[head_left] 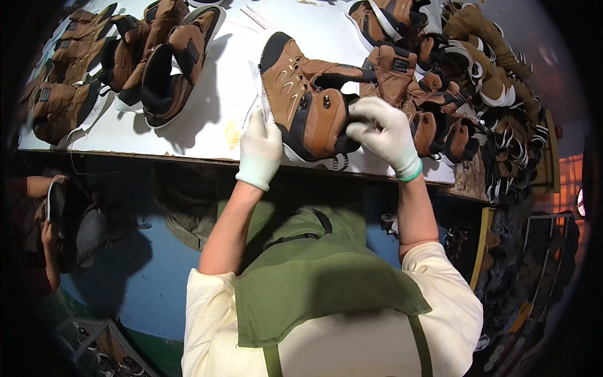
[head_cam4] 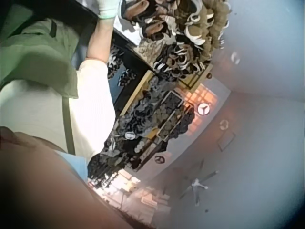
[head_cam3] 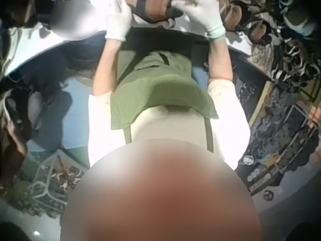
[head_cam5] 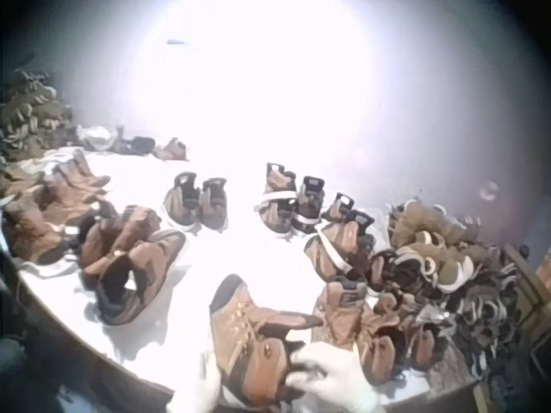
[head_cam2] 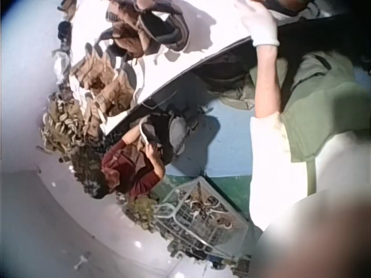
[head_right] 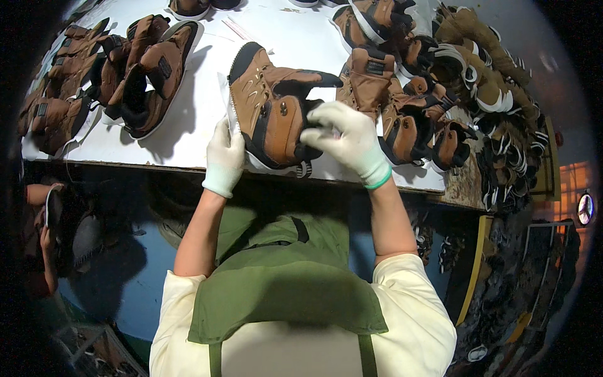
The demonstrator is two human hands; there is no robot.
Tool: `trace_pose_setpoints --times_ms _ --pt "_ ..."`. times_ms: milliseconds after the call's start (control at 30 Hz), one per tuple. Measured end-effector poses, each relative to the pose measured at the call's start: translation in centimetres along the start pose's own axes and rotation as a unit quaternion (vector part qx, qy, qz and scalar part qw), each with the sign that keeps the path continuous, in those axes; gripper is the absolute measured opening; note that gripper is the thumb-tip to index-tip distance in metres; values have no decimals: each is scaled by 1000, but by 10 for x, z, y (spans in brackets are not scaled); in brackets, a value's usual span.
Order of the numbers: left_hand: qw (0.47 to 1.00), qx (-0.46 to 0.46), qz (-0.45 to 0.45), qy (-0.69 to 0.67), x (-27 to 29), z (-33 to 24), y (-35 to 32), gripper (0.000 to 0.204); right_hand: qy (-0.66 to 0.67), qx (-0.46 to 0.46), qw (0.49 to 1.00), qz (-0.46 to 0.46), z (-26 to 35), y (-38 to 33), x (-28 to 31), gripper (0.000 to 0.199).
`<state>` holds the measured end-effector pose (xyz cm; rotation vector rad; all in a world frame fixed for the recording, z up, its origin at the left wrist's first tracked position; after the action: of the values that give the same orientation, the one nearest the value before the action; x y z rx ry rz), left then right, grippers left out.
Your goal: The person assembles brown hiking boots at a workbench, inserting insoles, threading laces through eyelets, and attaching white straps. They handle each boot one at a time, turning them over to adjust components and place finished units on the table.
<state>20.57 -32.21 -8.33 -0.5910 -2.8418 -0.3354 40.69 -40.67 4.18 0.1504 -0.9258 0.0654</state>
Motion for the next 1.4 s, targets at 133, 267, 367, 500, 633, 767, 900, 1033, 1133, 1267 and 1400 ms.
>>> trace_pose_setpoints --times_ms 133,267,367,500,633,767,900,1033,1133,1267,1400 --pt "967 77 64 -236 16 -16 15 28 -130 83 982 106 -3 -1 -6 39" --pt "942 106 116 -298 28 -52 27 30 85 -54 985 137 -12 -13 -11 19" --pt "933 108 121 -322 29 -56 34 30 263 -184 941 105 -3 -12 -13 13" --pt "913 85 121 -381 23 -47 38 28 329 -171 929 -1 2 -9 -11 13" --pt "883 70 116 -450 18 -41 40 19 340 -112 933 -43 3 -5 -11 17" --pt "798 105 97 -586 14 -34 46 16 368 -36 928 -43 11 7 5 36" --pt "745 104 69 -656 17 -44 48 21 348 -45 935 42 25 22 27 31" --pt "725 147 32 -672 15 -42 47 21 270 -51 961 34 40 41 40 27" --pt "857 117 -21 -502 25 -36 35 32 167 38 985 5 56 60 34 25" --pt "989 -11 -109 -100 51 -48 13 79 103 10 995 0 66 70 24 26" --pt "992 -88 0 94 49 -99 -3 108 170 -6 985 4 64 71 12 24"
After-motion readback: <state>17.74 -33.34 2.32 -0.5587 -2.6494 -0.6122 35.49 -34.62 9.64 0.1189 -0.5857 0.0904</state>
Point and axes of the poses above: each hand's wrist, its own y-axis towards the middle knuckle, its own x-axis out of the back of the hand, z = x × y, the point moved 2 cm from there along y, towards the middle knuckle, and after that the axes turned 14 degrees about z, right-handed, at the moved point
